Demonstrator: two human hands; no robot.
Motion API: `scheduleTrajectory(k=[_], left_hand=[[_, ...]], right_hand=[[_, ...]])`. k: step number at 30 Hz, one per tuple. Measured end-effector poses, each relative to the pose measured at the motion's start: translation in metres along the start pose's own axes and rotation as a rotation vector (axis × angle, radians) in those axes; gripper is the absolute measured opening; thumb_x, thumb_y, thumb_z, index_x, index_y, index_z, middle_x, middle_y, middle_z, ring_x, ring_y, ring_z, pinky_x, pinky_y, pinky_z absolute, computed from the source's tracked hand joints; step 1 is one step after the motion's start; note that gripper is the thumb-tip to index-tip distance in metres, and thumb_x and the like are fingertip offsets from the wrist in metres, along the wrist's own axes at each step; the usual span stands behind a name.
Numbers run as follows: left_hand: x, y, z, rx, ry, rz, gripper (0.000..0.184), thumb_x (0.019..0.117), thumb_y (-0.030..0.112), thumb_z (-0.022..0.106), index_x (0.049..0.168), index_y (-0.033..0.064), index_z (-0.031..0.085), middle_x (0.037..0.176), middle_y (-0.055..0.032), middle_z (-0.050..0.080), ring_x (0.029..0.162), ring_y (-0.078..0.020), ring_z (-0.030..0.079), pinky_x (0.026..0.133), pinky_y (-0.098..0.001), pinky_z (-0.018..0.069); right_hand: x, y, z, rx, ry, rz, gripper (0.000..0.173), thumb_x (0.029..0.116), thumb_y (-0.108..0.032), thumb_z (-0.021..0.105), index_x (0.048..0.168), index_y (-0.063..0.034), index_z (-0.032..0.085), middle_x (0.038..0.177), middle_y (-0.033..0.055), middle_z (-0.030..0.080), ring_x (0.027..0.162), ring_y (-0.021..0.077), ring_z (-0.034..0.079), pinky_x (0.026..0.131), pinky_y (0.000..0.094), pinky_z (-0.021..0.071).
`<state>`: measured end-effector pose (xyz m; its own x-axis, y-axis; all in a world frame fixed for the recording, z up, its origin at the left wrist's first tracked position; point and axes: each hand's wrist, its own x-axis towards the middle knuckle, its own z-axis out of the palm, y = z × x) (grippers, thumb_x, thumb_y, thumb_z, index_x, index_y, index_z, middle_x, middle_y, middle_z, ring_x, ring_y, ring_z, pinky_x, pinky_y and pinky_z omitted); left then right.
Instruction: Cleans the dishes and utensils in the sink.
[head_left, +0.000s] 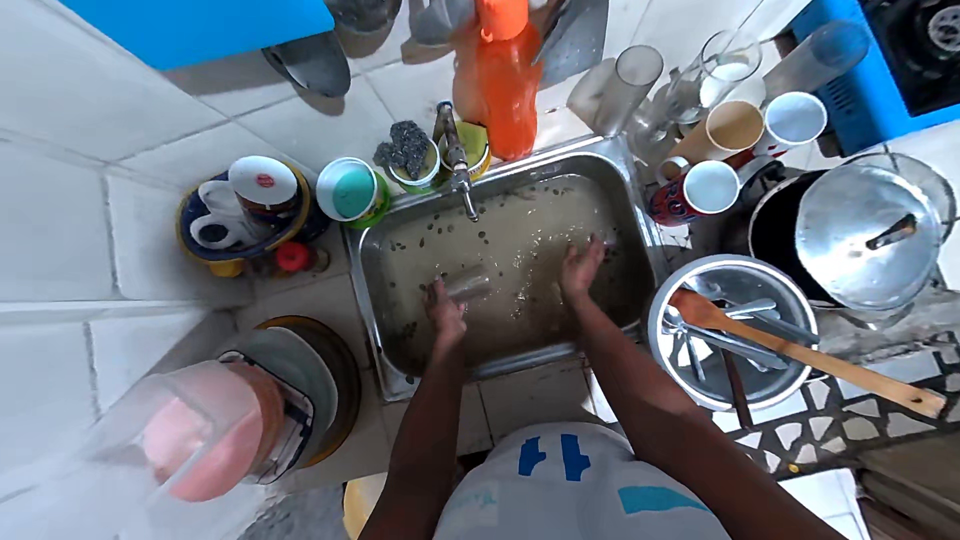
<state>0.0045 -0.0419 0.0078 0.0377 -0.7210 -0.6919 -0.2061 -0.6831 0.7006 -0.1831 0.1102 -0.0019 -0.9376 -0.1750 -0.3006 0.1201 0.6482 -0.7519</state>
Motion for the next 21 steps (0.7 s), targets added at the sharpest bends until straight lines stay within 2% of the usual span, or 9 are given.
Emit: scheduleTrajectory(k=[3, 5, 7, 8, 10, 13, 17, 19, 21], left_hand=[[0.011, -0.018, 0.005, 0.017, -0.016, -0.098, 0.059, 0.1068, 0.053, 0.045, 0.15, 0.0127, 0.043, 0.139, -0.0198, 0.055, 0.114, -0.0328, 0.058, 0.086, -0.0525, 0.0526], [0.011, -0.024, 0.013, -0.044, -0.075, -0.165, 0.065, 0.105, 0.057, 0.046, 0.15, 0.0099, 0.044, 0.143, -0.0199, 0.054, 0.126, -0.0346, 0.056, 0.097, -0.0583, 0.0502], [0.005, -0.023, 0.023, -0.141, -0.152, -0.22, 0.059, 0.1045, 0.058, 0.044, 0.138, 0.0102, 0.053, 0.121, -0.0167, 0.064, 0.107, -0.0297, 0.064, 0.085, -0.0546, 0.056], [0.001, -0.019, 0.025, -0.184, -0.208, -0.246, 0.057, 0.1047, 0.059, 0.04, 0.131, 0.0109, 0.055, 0.111, -0.0141, 0.066, 0.096, -0.0271, 0.065, 0.077, -0.0516, 0.0567], [-0.003, -0.006, 0.019, -0.201, -0.339, -0.304, 0.063, 0.1034, 0.065, 0.033, 0.136, 0.0148, 0.054, 0.116, -0.0128, 0.068, 0.101, -0.0278, 0.066, 0.082, -0.0546, 0.0562], [0.001, 0.022, 0.018, 0.056, -0.269, -0.361, 0.062, 0.0991, 0.067, 0.04, 0.126, 0.0136, 0.056, 0.107, -0.0134, 0.065, 0.09, -0.0282, 0.064, 0.073, -0.0538, 0.0547], [0.003, 0.033, 0.011, 0.417, -0.29, -0.324, 0.073, 0.1031, 0.061, 0.044, 0.154, 0.0089, 0.039, 0.151, -0.0223, 0.046, 0.129, -0.0364, 0.053, 0.101, -0.0527, 0.0476], [-0.004, 0.029, 0.013, 0.406, -0.265, -0.279, 0.069, 0.1041, 0.055, 0.049, 0.153, 0.0073, 0.039, 0.152, -0.0226, 0.045, 0.13, -0.036, 0.052, 0.101, -0.0509, 0.0475], [-0.005, 0.02, 0.01, 0.318, -0.279, -0.273, 0.06, 0.1028, 0.046, 0.055, 0.148, 0.0089, 0.045, 0.142, -0.0199, 0.055, 0.122, -0.0341, 0.058, 0.095, -0.0549, 0.0513]], right_hand=[[-0.015, 0.004, 0.024, 0.05, -0.24, 0.188, 0.045, 0.1119, -0.026, 0.041, 0.142, 0.0064, 0.052, 0.14, 0.0316, 0.057, 0.131, 0.0437, 0.056, 0.11, 0.0558, 0.0449], [-0.038, -0.013, 0.042, 0.348, -0.463, 0.405, 0.037, 0.1109, -0.022, 0.042, 0.134, 0.002, 0.058, 0.124, 0.0221, 0.065, 0.11, 0.0307, 0.064, 0.093, 0.0477, 0.0539], [-0.063, -0.045, 0.058, 0.612, -0.548, 0.509, 0.038, 0.1102, -0.029, 0.042, 0.128, -0.0016, 0.061, 0.108, 0.0162, 0.068, 0.091, 0.0245, 0.066, 0.08, 0.0433, 0.057], [-0.076, -0.065, 0.057, 0.611, -0.602, 0.485, 0.039, 0.111, -0.03, 0.042, 0.129, -0.0014, 0.061, 0.111, 0.0164, 0.067, 0.096, 0.0242, 0.065, 0.085, 0.0433, 0.0556], [-0.095, -0.093, 0.04, 0.388, -0.772, 0.303, 0.036, 0.1088, -0.021, 0.047, 0.138, -0.0014, 0.058, 0.129, 0.0201, 0.064, 0.117, 0.0275, 0.063, 0.102, 0.047, 0.0511], [-0.087, -0.082, 0.034, -0.228, -1.044, -0.307, 0.049, 0.0938, -0.015, 0.068, 0.14, -0.0012, 0.056, 0.135, 0.0215, 0.063, 0.127, 0.035, 0.06, 0.11, 0.056, 0.046], [-0.067, -0.064, 0.026, -0.897, -1.149, -0.877, 0.036, 0.1018, -0.005, 0.054, 0.135, 0.0074, 0.06, 0.142, 0.0266, 0.058, 0.141, 0.044, 0.046, 0.126, 0.0643, 0.0092], [-0.064, -0.056, 0.026, -0.784, -1.155, -0.772, 0.032, 0.1018, -0.005, 0.054, 0.128, 0.0107, 0.062, 0.138, 0.0292, 0.059, 0.139, 0.0439, 0.048, 0.126, 0.059, 0.0174], [-0.065, -0.04, 0.033, -0.3, -1.101, -0.43, 0.029, 0.1006, -0.014, 0.062, 0.124, 0.0025, 0.069, 0.128, 0.0217, 0.068, 0.123, 0.0317, 0.063, 0.112, 0.0496, 0.0454]])
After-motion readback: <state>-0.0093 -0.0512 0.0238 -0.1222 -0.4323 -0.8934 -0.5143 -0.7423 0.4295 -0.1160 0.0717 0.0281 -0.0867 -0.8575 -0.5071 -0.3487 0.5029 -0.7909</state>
